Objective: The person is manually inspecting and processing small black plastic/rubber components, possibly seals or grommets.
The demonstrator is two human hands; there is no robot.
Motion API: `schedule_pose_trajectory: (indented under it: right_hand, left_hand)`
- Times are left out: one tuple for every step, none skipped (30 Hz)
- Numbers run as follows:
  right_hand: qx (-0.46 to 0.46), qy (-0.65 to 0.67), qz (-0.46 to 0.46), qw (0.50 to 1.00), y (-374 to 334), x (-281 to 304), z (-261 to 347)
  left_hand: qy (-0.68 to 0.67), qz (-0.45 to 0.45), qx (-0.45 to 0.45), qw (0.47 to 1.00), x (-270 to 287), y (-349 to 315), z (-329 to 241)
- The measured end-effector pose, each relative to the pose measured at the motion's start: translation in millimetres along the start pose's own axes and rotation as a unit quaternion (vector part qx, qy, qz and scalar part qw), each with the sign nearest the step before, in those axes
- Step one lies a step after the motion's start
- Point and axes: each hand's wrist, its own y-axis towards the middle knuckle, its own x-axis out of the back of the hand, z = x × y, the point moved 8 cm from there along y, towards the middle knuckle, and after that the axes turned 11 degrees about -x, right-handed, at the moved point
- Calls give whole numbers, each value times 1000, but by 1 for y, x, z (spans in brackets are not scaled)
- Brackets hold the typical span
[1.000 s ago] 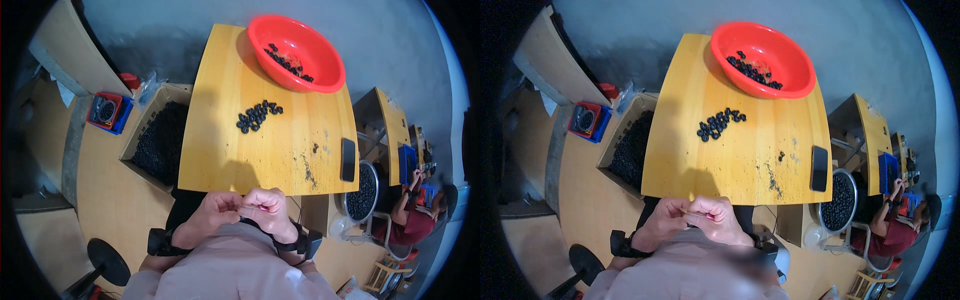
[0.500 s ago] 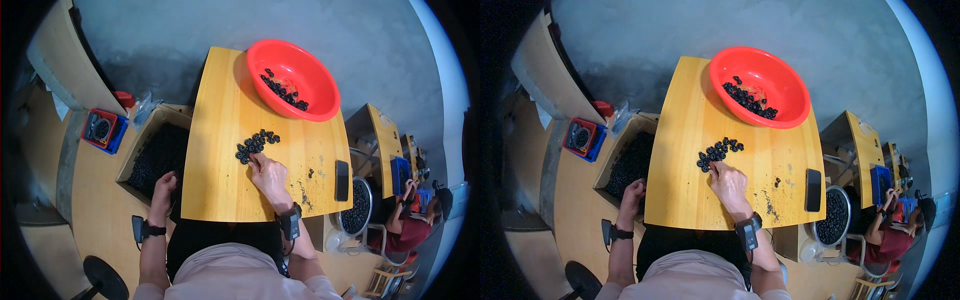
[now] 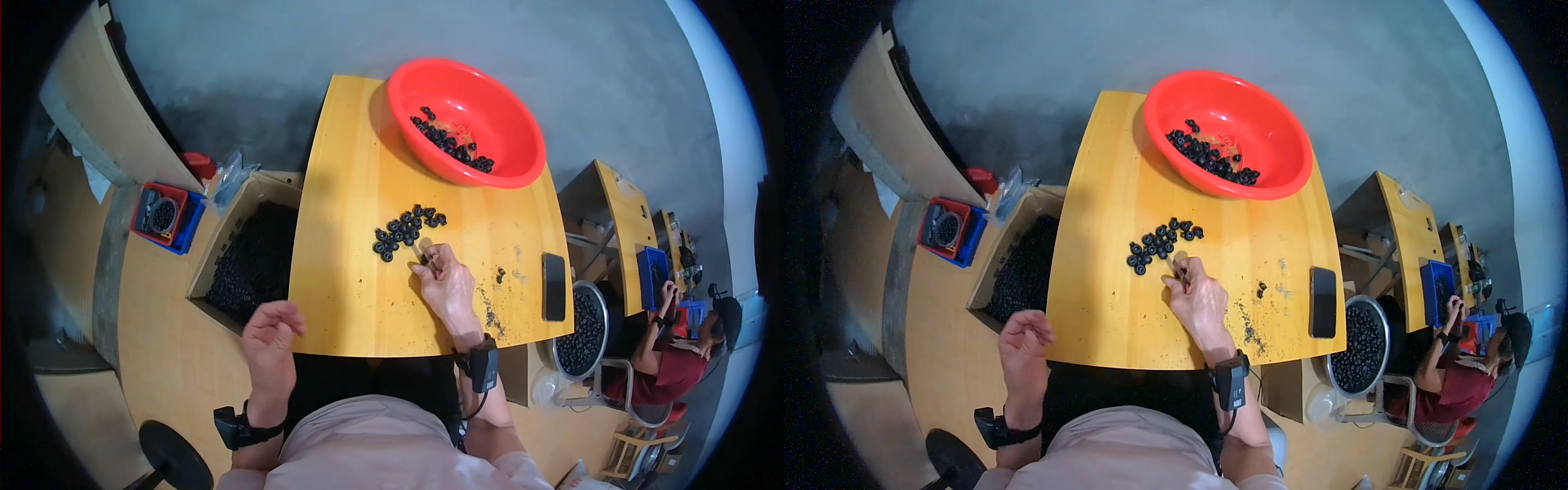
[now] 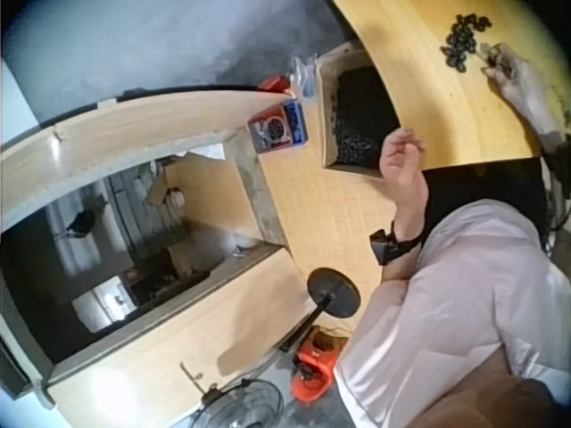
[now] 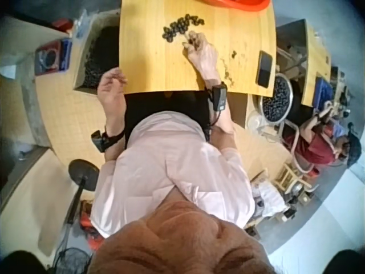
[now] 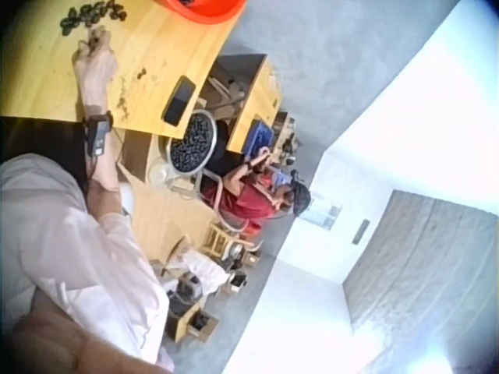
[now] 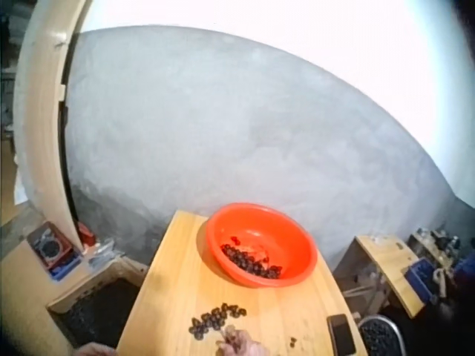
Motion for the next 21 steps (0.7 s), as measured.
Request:
schedule_pose_trajectory:
  right_hand:
    - [2, 7, -3, 1000, 0, 2, 1]
    - [2, 13, -5, 1000, -3, 3, 1]
    - [2, 15, -6, 1000, -2, 2, 0]
    - [36, 2, -21, 999, 1, 2, 5]
    - [69, -10, -39, 997, 3, 4, 9]
    - [67, -8, -42, 997, 6, 3, 7]
    - [38, -8, -34, 999, 8, 0, -1]
    - [12, -8, -24, 1000, 10, -3, -6]
    - [11, -6, -23, 1000, 8, -1, -7]
    - [12, -8, -12, 1000, 6, 1, -9]
    - [10, -11, 0, 1000, 2, 3, -11]
    - [10, -10, 3, 1000, -5, 6, -9]
    - [22, 121, 68, 990, -17, 7, -2]
    - [31, 248, 129, 960, -33, 12, 5]
    - [28, 248, 130, 960, -47, 21, 9]
    - [60, 307, 189, 931, -66, 27, 21]
    - [92, 364, 245, 894, -82, 31, 30]
    - [99, 388, 244, 883, -92, 33, 33]
    - [106, 412, 244, 872, -98, 33, 37]
    - [141, 405, 222, 876, -102, 37, 41]
    - [139, 404, 224, 876, -104, 39, 42]
  left_hand:
    - [-24, 25, 9, 999, -12, -3, 1]
    - [-26, 38, 19, 999, -23, -7, 1]
    - [-25, 39, 19, 999, -28, -11, 1]
    - [-37, 56, 45, 997, -35, -16, 5]
    - [-49, 76, 72, 993, -42, -19, 8]
    - [-62, 98, 83, 990, -45, -24, 12]
    - [-60, 102, 84, 989, -49, -26, 11]
    - [-50, 109, 102, 987, -55, -31, 14]
    - [-40, 117, 121, 985, -60, -35, 17]
    - [-53, 123, 132, 982, -64, -37, 21]
    - [-52, 124, 135, 982, -67, -38, 21]
    - [-39, 129, 136, 981, -70, -38, 22]
    - [-27, 134, 137, 981, -72, -38, 24]
    - [-27, 133, 141, 981, -76, -37, 25]
    - [-38, 145, 155, 976, -83, -35, 28]
    - [-48, 156, 170, 972, -88, -35, 30]
    - [-48, 157, 171, 971, -90, -35, 33]
    - [-94, 193, 198, 956, -98, -41, 38]
    - [-139, 228, 223, 937, -107, -46, 40]
    - [-155, 227, 227, 934, -112, -48, 39]
    - [-155, 224, 228, 935, -111, -51, 40]
